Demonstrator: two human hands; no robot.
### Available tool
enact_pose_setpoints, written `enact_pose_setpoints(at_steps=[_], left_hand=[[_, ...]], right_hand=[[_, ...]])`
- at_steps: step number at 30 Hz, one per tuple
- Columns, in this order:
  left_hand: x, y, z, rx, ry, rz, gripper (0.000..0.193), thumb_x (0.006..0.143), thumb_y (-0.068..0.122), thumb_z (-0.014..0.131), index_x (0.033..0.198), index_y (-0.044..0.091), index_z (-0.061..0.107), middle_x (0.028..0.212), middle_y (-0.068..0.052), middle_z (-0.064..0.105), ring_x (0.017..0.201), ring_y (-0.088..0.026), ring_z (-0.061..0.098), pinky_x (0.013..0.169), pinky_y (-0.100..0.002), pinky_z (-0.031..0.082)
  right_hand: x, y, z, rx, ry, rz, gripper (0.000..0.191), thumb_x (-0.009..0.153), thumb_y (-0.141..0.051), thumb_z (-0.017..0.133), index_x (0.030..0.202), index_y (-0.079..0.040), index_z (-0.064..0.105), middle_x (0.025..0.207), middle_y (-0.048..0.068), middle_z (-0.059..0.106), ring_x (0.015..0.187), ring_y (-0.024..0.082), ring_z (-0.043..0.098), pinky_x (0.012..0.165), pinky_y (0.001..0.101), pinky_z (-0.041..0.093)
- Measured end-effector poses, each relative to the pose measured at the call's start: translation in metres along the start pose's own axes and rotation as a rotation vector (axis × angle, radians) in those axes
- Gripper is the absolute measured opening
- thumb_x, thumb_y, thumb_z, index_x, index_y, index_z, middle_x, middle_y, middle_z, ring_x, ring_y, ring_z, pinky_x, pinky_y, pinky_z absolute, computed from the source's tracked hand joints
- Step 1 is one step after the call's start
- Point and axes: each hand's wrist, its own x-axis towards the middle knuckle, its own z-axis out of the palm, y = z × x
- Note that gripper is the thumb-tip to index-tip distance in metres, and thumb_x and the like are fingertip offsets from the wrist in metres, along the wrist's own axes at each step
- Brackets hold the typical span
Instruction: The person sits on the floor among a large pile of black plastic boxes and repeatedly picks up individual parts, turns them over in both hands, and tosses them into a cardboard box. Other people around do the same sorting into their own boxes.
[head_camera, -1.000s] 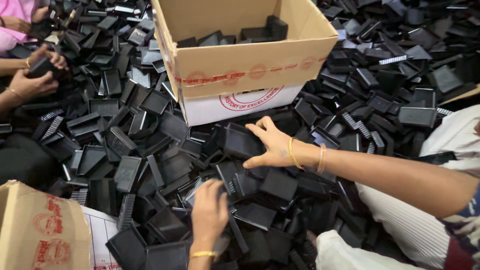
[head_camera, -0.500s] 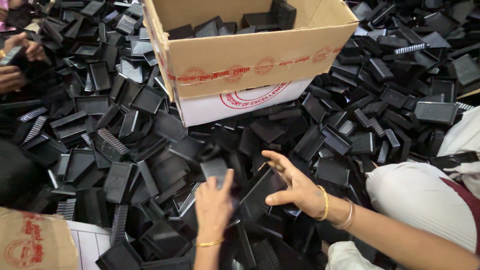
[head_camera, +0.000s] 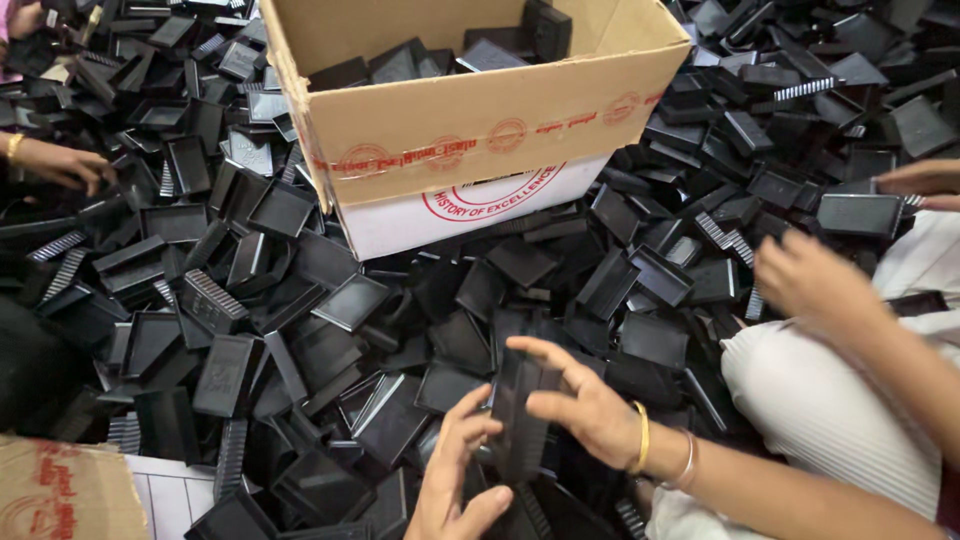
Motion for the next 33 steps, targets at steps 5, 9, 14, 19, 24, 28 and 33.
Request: enact_pose_setpoints(at_steps=[5, 9, 14, 19, 24, 28, 33], left_hand=[[0.004, -0.01, 0.013, -0.034, 0.122, -0.196, 0.049, 0.082, 0.012, 0.079, 0.126, 0.002, 0.061, 0.14, -0.02, 0.06, 0.12, -0.027, 0.065, 0.103, -0.037, 0.049], [-0.001, -0.012, 0.013, 0.123, 0.157, -0.124, 0.054, 0.078, 0.011, 0.081, 0.129, 0.004, 0.065, 0.13, -0.015, 0.062, 0.118, -0.024, 0.065, 0.101, -0.037, 0.051], [0.003, -0.015, 0.009, -0.596, -0.023, -0.297, 0.069, 0.079, 0.004, 0.079, 0.137, 0.006, 0.041, 0.141, -0.014, 0.049, 0.132, -0.027, 0.05, 0.113, -0.04, 0.039], [0.007, -0.01, 0.005, -0.979, 0.242, -0.308, 0.078, 0.074, 0.004, 0.077, 0.143, 0.005, 0.04, 0.141, -0.025, 0.052, 0.129, -0.037, 0.054, 0.111, -0.048, 0.041], [0.01, -0.002, 0.008, -0.372, 0.119, -0.161, 0.063, 0.078, 0.005, 0.079, 0.137, 0.0, 0.058, 0.149, -0.021, 0.047, 0.137, -0.033, 0.052, 0.114, -0.043, 0.041], [0.011, 0.003, 0.01, -0.122, 0.099, -0.06, 0.057, 0.078, 0.009, 0.081, 0.132, 0.001, 0.065, 0.148, -0.022, 0.049, 0.137, -0.035, 0.054, 0.114, -0.043, 0.043], [0.011, 0.007, 0.006, -0.054, 0.074, 0.053, 0.054, 0.08, 0.012, 0.083, 0.13, 0.004, 0.068, 0.149, -0.026, 0.049, 0.138, -0.039, 0.055, 0.115, -0.045, 0.045]], right_hand=[[-0.01, 0.001, 0.007, -0.139, -0.042, -0.047, 0.079, 0.087, -0.008, 0.076, 0.156, -0.01, 0.037, 0.133, 0.009, 0.059, 0.123, 0.017, 0.059, 0.108, 0.0337, 0.047], [-0.014, 0.001, 0.005, -0.431, -0.041, -0.217, 0.078, 0.085, -0.005, 0.079, 0.155, -0.005, 0.045, 0.143, 0.007, 0.043, 0.137, 0.018, 0.046, 0.112, 0.033, 0.041], [-0.018, 0.005, 0.004, -0.337, -0.189, -0.191, 0.078, 0.088, -0.006, 0.079, 0.157, -0.002, 0.044, 0.145, 0.008, 0.041, 0.142, 0.021, 0.043, 0.118, 0.0347, 0.037], [-0.018, 0.006, 0.004, -0.453, -0.147, -0.324, 0.081, 0.088, -0.006, 0.078, 0.16, -0.002, 0.039, 0.149, 0.009, 0.042, 0.146, 0.021, 0.04, 0.122, 0.0333, 0.029], [-0.019, 0.005, 0.005, -0.391, -0.117, -0.271, 0.083, 0.086, -0.004, 0.08, 0.158, -0.004, 0.039, 0.149, 0.008, 0.038, 0.144, 0.02, 0.041, 0.119, 0.0336, 0.035], [-0.021, 0.005, 0.005, -0.393, -0.091, -0.253, 0.084, 0.085, -0.005, 0.081, 0.157, -0.005, 0.04, 0.15, 0.008, 0.038, 0.142, 0.02, 0.041, 0.116, 0.0337, 0.038], [-0.022, 0.003, 0.009, -0.373, -0.108, -0.31, 0.086, 0.085, -0.004, 0.082, 0.159, -0.002, 0.038, 0.15, 0.009, 0.037, 0.144, 0.021, 0.04, 0.119, 0.0343, 0.036]])
